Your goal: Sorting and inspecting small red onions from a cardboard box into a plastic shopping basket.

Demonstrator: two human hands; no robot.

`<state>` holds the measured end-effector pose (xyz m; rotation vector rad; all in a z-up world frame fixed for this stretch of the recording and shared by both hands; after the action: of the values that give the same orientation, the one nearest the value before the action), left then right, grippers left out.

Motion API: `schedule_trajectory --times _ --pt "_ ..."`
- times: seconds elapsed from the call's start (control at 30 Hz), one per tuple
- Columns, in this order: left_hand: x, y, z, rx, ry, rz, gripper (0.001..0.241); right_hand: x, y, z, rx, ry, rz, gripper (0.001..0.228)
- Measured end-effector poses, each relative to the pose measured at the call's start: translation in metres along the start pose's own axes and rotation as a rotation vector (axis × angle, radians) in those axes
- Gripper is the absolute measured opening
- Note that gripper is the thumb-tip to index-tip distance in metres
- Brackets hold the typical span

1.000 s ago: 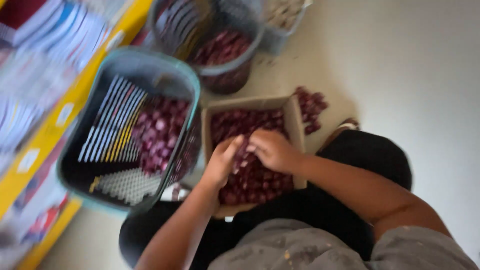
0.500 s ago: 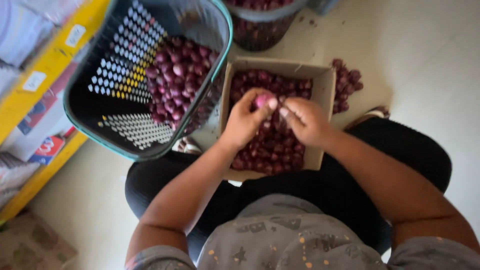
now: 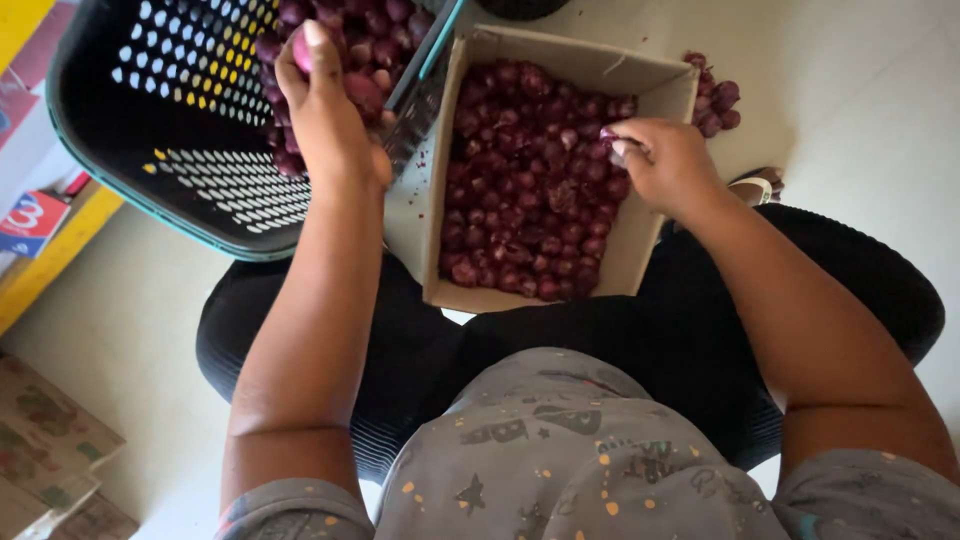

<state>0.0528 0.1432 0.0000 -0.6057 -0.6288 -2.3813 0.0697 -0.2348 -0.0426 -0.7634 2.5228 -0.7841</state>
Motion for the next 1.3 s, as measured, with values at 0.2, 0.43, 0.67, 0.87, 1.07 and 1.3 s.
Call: schedule_trajectory --times 0.2,0.43,0.67,0.87,1.07,1.3 --pt "0.009 -0.024 0.011 0.145 0.138 -0.041 0.064 0.011 0.005 0.007 0.269 0.232 -0.276 0.042" --pt "0.030 -0.018 0.003 0.138 0.105 -0.101 0.049 0.011 0.007 -0.006 0.307 0.225 -0.261 0.036" --pt "0.036 0.002 -0.018 0.087 0.053 -0.242 0.039 0.010 0.013 -0.007 0.268 0.162 -0.302 0.032" --pt "0.030 -0.003 -0.009 0.169 0.046 -0.182 0.034 0.027 0.033 0.015 0.327 0.072 -0.450 0.037" --pt "0.005 -0.023 -0.016 0.309 0.071 -0.156 0.048 0.084 0.094 0.072 0.255 0.389 -0.693 0.041" --pt "-0.008 -0.055 -0.004 0.323 0.128 -0.210 0.042 0.153 0.198 0.128 0.259 0.370 -0.986 0.048"
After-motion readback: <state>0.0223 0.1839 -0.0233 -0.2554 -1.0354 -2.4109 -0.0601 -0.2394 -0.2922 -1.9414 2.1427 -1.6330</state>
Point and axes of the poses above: each hand's wrist, its own x-axis away from the middle knuckle, its own y-axis out of the palm, z = x × y, the point moved 4 cm from there along -x, towards the middle knuckle, and after that the axes turned 14 degrees about -y, right-handed, at the moved point
